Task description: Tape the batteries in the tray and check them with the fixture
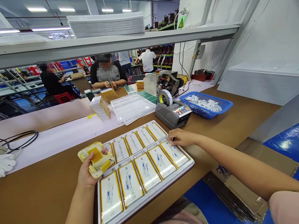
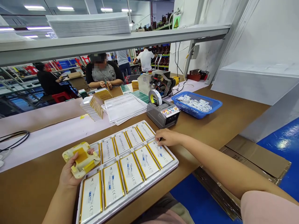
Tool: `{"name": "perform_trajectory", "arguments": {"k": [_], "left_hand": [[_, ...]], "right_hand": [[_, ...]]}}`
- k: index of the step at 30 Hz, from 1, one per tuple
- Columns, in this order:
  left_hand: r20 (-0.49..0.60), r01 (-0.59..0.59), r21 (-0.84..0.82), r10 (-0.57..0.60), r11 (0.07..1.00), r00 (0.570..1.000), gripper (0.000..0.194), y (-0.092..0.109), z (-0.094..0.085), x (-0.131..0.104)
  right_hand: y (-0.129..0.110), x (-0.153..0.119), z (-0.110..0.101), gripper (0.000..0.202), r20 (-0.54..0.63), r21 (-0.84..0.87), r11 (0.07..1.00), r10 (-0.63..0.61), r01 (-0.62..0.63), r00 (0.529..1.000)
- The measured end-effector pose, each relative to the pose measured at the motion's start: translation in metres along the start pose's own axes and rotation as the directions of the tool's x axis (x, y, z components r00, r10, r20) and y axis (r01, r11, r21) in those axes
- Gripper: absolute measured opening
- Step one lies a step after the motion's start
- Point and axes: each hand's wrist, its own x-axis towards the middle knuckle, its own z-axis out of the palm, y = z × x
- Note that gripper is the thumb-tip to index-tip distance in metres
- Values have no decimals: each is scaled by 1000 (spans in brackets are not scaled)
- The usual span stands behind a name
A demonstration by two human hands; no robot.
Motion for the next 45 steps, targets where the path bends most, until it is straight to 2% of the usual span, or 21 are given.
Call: {"name": "perform_trajectory", "arguments": {"k": [5,10,12,16,19,22,26,33,38,42,45], "left_hand": [[16,-10,35,10,999,1000,34,-1,4,-1],[-29,-11,61,13,998,999,34,-1,4,0],[-32,-17,55,19,998,999,35,-1,4,-1],[35,-9,69,7,998,999,35,-1,3,-3],[64,10,64,-14,998,998,35,0,1,-1],[12,-7,62,7,998,1000,34,-1,0,0],[-26,-26,95,29,995,999,31,-1,0,0],[76,-1,92,-6,996,997,30,-1,-5,3],[9,4,111,-5,994,1000,34,-1,-10,5],[44,7,107,-11,994,999,34,-1,-8,3],[67,14,101,-21,995,998,32,0,-4,1]], "right_hand": [[3,-2,1,14,86,114,992,-58,48,995],[3,-1,1,17,-4,49,999,-23,23,1000],[3,0,-1,17,4,51,998,-34,34,999],[2,2,-3,16,80,97,993,-74,66,994],[3,3,-3,17,48,69,996,-58,54,997],[4,4,-2,19,14,32,999,-41,40,999],[2,3,-2,18,76,75,996,-59,54,995],[5,4,0,19,-10,1,998,-58,58,998],[11,6,-1,18,90,66,997,-38,33,995],[6,10,-7,16,191,58,997,45,-57,980],[0,12,-10,15,215,-12,990,138,-138,967]]}}
